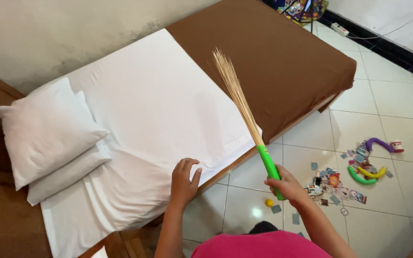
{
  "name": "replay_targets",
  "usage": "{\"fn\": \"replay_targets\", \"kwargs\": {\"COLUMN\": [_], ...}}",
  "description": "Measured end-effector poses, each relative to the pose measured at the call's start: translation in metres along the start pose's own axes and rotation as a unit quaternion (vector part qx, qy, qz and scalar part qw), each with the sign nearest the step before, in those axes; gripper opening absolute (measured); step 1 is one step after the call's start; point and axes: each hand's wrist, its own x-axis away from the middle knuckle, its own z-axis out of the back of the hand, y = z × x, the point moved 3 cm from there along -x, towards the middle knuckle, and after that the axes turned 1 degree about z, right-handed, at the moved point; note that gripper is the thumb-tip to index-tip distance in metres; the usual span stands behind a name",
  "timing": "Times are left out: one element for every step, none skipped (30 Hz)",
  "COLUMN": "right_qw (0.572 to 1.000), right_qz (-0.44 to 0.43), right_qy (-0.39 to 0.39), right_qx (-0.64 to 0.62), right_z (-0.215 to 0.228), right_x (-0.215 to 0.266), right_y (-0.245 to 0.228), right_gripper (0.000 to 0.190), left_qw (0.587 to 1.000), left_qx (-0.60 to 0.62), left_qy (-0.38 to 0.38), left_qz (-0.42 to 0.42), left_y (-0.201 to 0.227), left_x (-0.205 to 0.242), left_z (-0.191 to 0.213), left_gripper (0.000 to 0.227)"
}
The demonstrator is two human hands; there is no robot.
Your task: The person tidies a hotel room by first making the bed, then collecting papers, toys, and cards from the floor into a tote bag. The bed is made by flipping and straightening a pillow, pulling up a blanket, and sweeping the bed surface with a broom.
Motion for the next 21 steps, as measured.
{"fn": "replay_targets", "kwargs": {"right_qw": [1.0,1.0,0.999,0.999,0.999,0.997,0.996,0.992,0.985,0.984,0.985,0.985,0.985,0.971,0.953,0.953,0.957,0.961,0.961,0.952,0.938], "right_qz": [-0.002,0.007,0.016,0.015,0.006,-0.004,-0.005,-0.018,-0.031,-0.037,-0.012,0.022,0.025,0.02,0.016,0.016,-0.002,-0.016,-0.012,0.043,0.099], "right_qy": [-0.002,-0.011,-0.02,-0.021,-0.014,-0.008,-0.01,0.007,0.025,0.02,0.02,0.023,0.021,0.052,0.082,0.076,0.089,0.102,0.096,0.126,0.154], "right_qx": [-0.001,0.009,0.019,0.02,0.051,0.082,0.083,0.126,0.169,0.174,0.172,0.168,0.169,0.231,0.291,0.294,0.276,0.257,0.259,0.277,0.293], "right_z": [-0.005,-0.009,-0.013,-0.016,-0.017,-0.018,-0.019,-0.017,-0.014,-0.012,-0.009,-0.009,-0.013,-0.015,-0.017,-0.02,-0.022,-0.026,-0.026,-0.027,-0.03], "right_x": [-0.011,-0.023,-0.036,-0.049,-0.063,-0.078,-0.101,-0.126,-0.152,-0.178,-0.204,-0.24,-0.266,-0.282,-0.297,-0.318,-0.339,-0.361,-0.389,-0.413,-0.436], "right_y": [0.0,-0.001,-0.003,-0.007,-0.011,-0.014,-0.016,-0.018,-0.02,-0.013,-0.008,-0.011,-0.018,-0.02,-0.021,-0.025,-0.027,-0.031,-0.019,-0.006,0.007], "right_gripper": [0.069,0.07,0.072,0.072,0.072,0.072,0.072,0.071,0.07,0.07,0.071,0.072,0.072,0.078,0.083,0.083,0.081,0.08,0.08,0.079,0.079], "left_qw": [1.0,1.0,1.0,1.0,0.999,0.998,0.997,0.996,0.993,0.992,0.989,0.986,0.986,0.985,0.983,0.982,0.979,0.977,0.976,0.973,0.969], "left_qx": [-0.002,0.003,0.009,0.008,0.007,0.006,0.005,0.015,0.025,0.026,0.002,-0.023,-0.023,-0.047,-0.07,-0.071,-0.075,-0.081,-0.084,-0.095,-0.106], "left_qy": [-0.001,0.007,0.016,0.016,0.007,-0.003,-0.003,-0.006,-0.008,-0.008,-0.013,-0.014,-0.01,-0.013,-0.015,-0.012,-0.013,-0.01,-0.004,0.009,0.022], "left_qz": [0.002,0.011,0.019,0.021,0.045,0.069,0.072,0.092,0.112,0.121,0.146,0.162,0.163,0.166,0.17,0.176,0.187,0.196,0.2,0.211,0.221], "left_y": [-0.011,-0.022,-0.034,-0.045,-0.057,-0.07,-0.078,-0.087,-0.095,-0.101,-0.106,-0.117,-0.128,-0.135,-0.14,-0.14,-0.14,-0.14,-0.141,-0.142,-0.143], "left_x": [-0.001,-0.003,-0.006,-0.007,-0.009,-0.01,-0.015,-0.02,-0.025,-0.029,-0.034,-0.051,-0.065,-0.069,-0.072,-0.085,-0.097,-0.109,-0.12,-0.128,-0.136], "left_z": [0.0,0.001,0.0,-0.003,-0.008,-0.013,-0.012,-0.013,-0.015,-0.014,-0.012,-0.009,-0.009,-0.008,-0.006,-0.002,0.003,0.008,0.01,0.014,0.018], "left_gripper": [0.02,0.02,0.02,0.02,0.02,0.021,0.021,0.02,0.02,0.02,0.019,0.018,0.018,0.02,0.021,0.021,0.021,0.02,0.02,0.02,0.021]}}
